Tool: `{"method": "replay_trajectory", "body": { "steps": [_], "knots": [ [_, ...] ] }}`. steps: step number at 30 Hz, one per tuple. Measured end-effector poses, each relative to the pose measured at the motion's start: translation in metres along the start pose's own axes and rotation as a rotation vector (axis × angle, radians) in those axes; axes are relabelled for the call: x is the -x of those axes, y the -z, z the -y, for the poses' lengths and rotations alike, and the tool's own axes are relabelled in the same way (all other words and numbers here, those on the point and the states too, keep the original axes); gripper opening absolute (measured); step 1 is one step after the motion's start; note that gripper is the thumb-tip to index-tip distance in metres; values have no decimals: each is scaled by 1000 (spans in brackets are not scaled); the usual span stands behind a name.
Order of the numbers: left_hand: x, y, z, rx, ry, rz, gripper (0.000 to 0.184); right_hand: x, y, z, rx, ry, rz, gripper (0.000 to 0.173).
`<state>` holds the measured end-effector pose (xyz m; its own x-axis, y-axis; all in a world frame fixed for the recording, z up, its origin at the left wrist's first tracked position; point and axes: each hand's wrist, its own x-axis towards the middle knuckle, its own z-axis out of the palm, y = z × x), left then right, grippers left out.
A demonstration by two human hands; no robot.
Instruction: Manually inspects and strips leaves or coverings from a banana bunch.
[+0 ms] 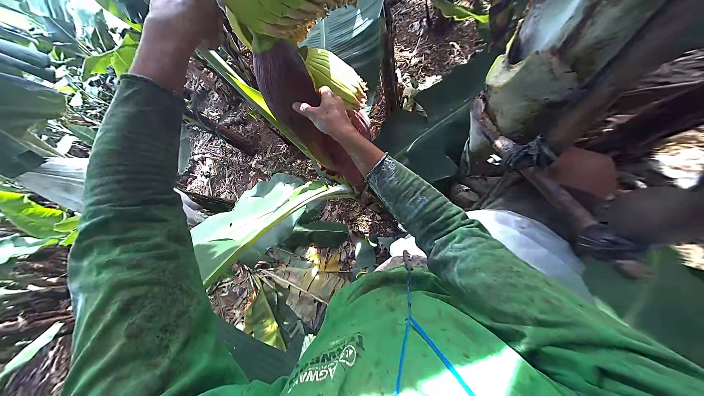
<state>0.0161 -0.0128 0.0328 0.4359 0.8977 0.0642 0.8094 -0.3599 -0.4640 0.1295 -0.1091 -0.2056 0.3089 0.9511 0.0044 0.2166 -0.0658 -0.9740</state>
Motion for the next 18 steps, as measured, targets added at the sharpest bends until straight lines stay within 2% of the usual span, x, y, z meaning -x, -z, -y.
{"method": "replay_trajectory", "body": {
  "steps": [2, 4, 6, 8, 10, 13, 15, 18],
  "knots": [
    [11, -16, 2, -56, -9, 211, 21, 3, 0, -7, 21, -32, -17, 63],
    [26, -32, 1, -27, -32, 292, 29, 9, 4, -7, 65, -41, -28, 65],
    [32, -47, -4, 189, -6, 233, 46, 20, 3, -6, 108, -37, -50, 67],
    [35, -59, -18, 446, 95, 99, 60, 26, 1, -6, 87, 11, -62, 67],
    [36, -60, -40, 555, 142, -8, 62, 23, 2, -13, -2, 110, -49, 59],
    [41, -54, -70, 566, 148, -98, 59, 15, 9, -21, -187, 234, 26, 50],
    [42, -54, -83, 570, 179, -119, 61, 8, 14, -21, -373, 278, 74, 40],
    [43, -53, -95, 564, 224, -169, 62, -5, 8, -23, -942, 287, 181, 18]
  ]
}}
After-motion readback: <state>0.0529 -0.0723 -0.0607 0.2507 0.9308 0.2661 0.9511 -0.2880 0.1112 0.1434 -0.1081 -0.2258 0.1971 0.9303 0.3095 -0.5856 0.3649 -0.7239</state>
